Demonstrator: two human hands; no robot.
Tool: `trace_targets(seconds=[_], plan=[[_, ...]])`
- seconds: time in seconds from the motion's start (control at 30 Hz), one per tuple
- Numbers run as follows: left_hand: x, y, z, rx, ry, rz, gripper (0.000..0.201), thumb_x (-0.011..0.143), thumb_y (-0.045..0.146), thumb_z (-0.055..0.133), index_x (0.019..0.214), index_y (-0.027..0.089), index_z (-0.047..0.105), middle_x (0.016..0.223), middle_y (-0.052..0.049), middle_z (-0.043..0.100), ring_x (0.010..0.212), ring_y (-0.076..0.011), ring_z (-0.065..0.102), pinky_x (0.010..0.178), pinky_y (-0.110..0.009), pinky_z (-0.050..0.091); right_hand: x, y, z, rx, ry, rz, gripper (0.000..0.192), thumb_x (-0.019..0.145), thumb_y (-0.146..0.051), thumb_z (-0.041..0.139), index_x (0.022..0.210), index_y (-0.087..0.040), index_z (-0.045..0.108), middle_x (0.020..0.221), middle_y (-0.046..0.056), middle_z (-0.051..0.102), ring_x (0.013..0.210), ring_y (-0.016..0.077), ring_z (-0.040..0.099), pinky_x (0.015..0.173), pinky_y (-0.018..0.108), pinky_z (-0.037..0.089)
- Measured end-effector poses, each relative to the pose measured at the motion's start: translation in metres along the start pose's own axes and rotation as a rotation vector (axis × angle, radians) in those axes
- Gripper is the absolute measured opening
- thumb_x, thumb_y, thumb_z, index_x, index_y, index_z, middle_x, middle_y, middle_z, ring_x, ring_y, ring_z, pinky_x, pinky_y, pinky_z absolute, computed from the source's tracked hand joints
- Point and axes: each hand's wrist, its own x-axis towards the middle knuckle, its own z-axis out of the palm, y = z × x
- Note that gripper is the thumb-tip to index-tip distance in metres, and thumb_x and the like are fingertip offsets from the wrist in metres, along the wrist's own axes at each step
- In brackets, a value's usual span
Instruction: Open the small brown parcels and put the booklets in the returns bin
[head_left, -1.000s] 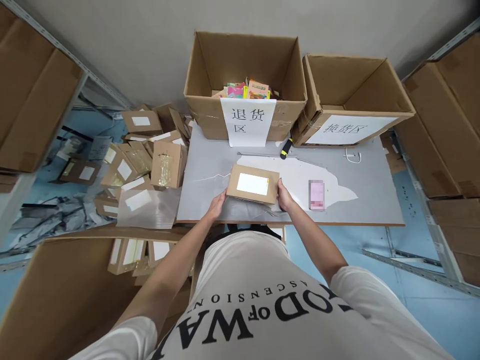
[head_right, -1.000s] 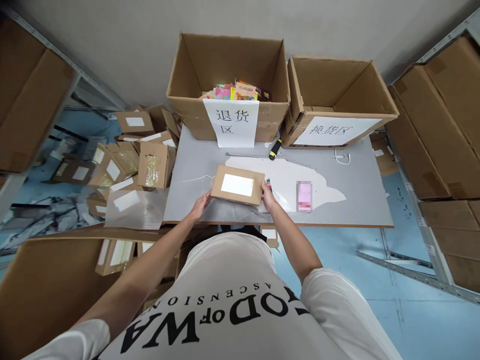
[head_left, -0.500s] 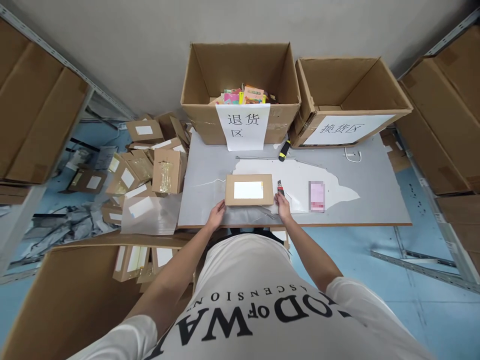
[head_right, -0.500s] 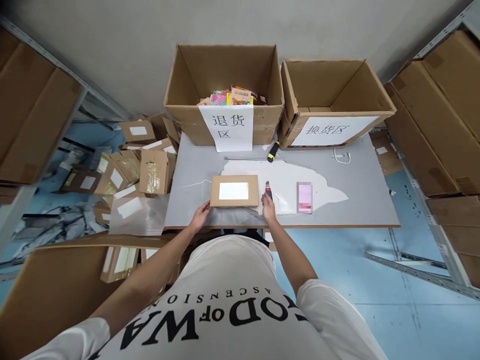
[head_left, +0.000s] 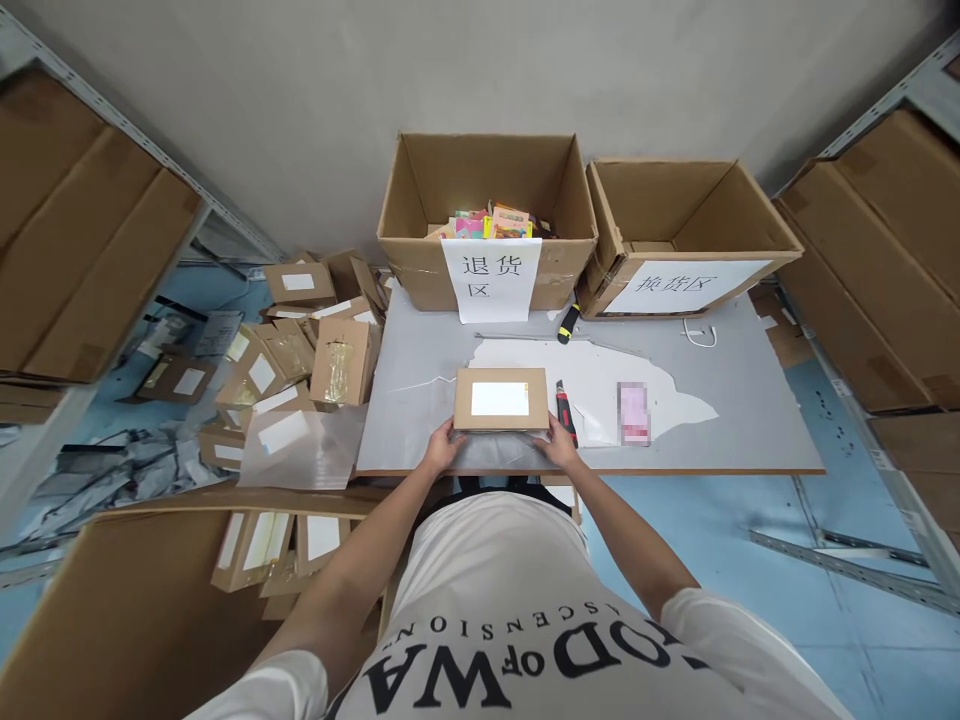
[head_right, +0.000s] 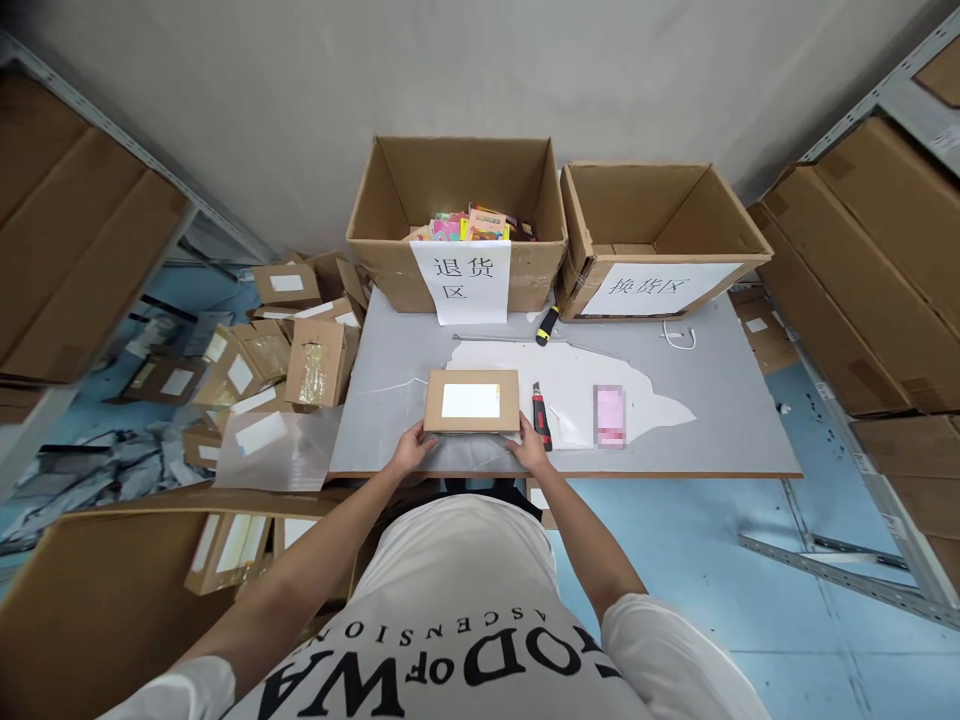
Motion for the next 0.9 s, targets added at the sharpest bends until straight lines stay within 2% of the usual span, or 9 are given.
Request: trace_targets(seconds=[0.13,0.23,0.33,0.43,0.57,0.63,0.77,0.9], plan=[[0.002,-0.004,0.000,0.031,-0.015,0.019,0.075,0.058,0.034,0.076,0.128,0.016,0.053,0.136,-0.012,0.053,0.133,-0.0308,0.040,0.113,-0.047,0.026,0.001,0.004,0.005,-0.177,0.049,-0.110,0.071,0.069,-0.018,0.064,0.136,-0.020,0.043,0.130,0.009,0.058,0.118,0.0252,0.056,0.106,0.046,0.037],[0.005,-0.006,0.001,0.073,-0.022,0.015,0.074,0.061,0.036,0.073,0.128,0.012,0.053,0.134,-0.014,0.055,0.131,-0.0313,0.042,0.112,-0.046,0.028,0.003,0.007,0.007,-0.301,0.071,-0.102,0.055,0.074,-0.017,0.057,0.129,-0.020,0.050,0.117,0.009,0.066,0.105,0.0235,0.062,0.099,0.043,0.044],[0.007,-0.007,0.001,0.096,-0.022,0.021,0.070,0.064,0.036,0.071,0.127,0.011,0.054,0.130,-0.015,0.057,0.129,-0.0311,0.044,0.110,-0.046,0.030,0.003,0.006,0.009,-0.426,0.102,-0.056,0.047,0.077,-0.017,0.052,0.124,-0.020,0.054,0.106,0.007,0.069,0.095,0.0221,0.065,0.092,0.041,0.048],[0.007,-0.002,-0.003,0.134,-0.020,0.045,0.066,0.065,0.038,0.071,0.124,0.012,0.057,0.127,-0.014,0.060,0.127,-0.0307,0.048,0.109,-0.047,0.032,0.003,-0.002,0.008,-0.475,0.104,-0.073,0.043,0.080,-0.019,0.050,0.123,-0.021,0.055,0.106,0.006,0.069,0.097,0.0222,0.064,0.093,0.040,0.047],[0.000,0.018,-0.011,0.185,-0.020,0.092,0.064,0.068,0.043,0.069,0.124,0.013,0.058,0.128,-0.011,0.059,0.125,-0.0285,0.050,0.109,-0.043,0.032,-0.003,-0.026,0.005,-0.471,0.067,-0.180,0.043,0.083,-0.028,0.049,0.124,-0.020,0.056,0.119,0.007,0.065,0.110,0.0235,0.058,0.097,0.040,0.043],[-0.006,0.033,-0.012,0.227,-0.016,0.137,0.063,0.074,0.045,0.064,0.128,0.013,0.055,0.130,-0.012,0.058,0.123,-0.0272,0.051,0.108,-0.041,0.035,-0.008,-0.042,0.004,-0.456,0.055,-0.224,0.043,0.086,-0.034,0.047,0.125,-0.019,0.056,0.121,0.008,0.063,0.111,0.0235,0.058,0.096,0.038,0.043],[-0.016,0.061,-0.005,0.263,-0.014,0.233,0.062,0.084,0.045,0.054,0.137,0.014,0.046,0.133,-0.011,0.056,0.120,-0.0240,0.054,0.104,-0.037,0.040,-0.021,-0.069,0.004,-0.478,0.098,-0.205,0.043,0.090,-0.043,0.040,0.118,-0.017,0.060,0.106,0.008,0.069,0.099,0.0228,0.062,0.086,0.033,0.046],[-0.022,0.074,0.002,0.325,0.006,0.245,0.056,0.086,0.044,0.052,0.133,0.014,0.051,0.129,-0.010,0.059,0.116,-0.0238,0.057,0.101,-0.036,0.042,-0.026,-0.080,0.007,-0.623,0.170,-0.176,0.047,0.092,-0.050,0.034,0.109,-0.018,0.065,0.093,0.009,0.071,0.087,0.0234,0.063,0.077,0.031,0.045]])
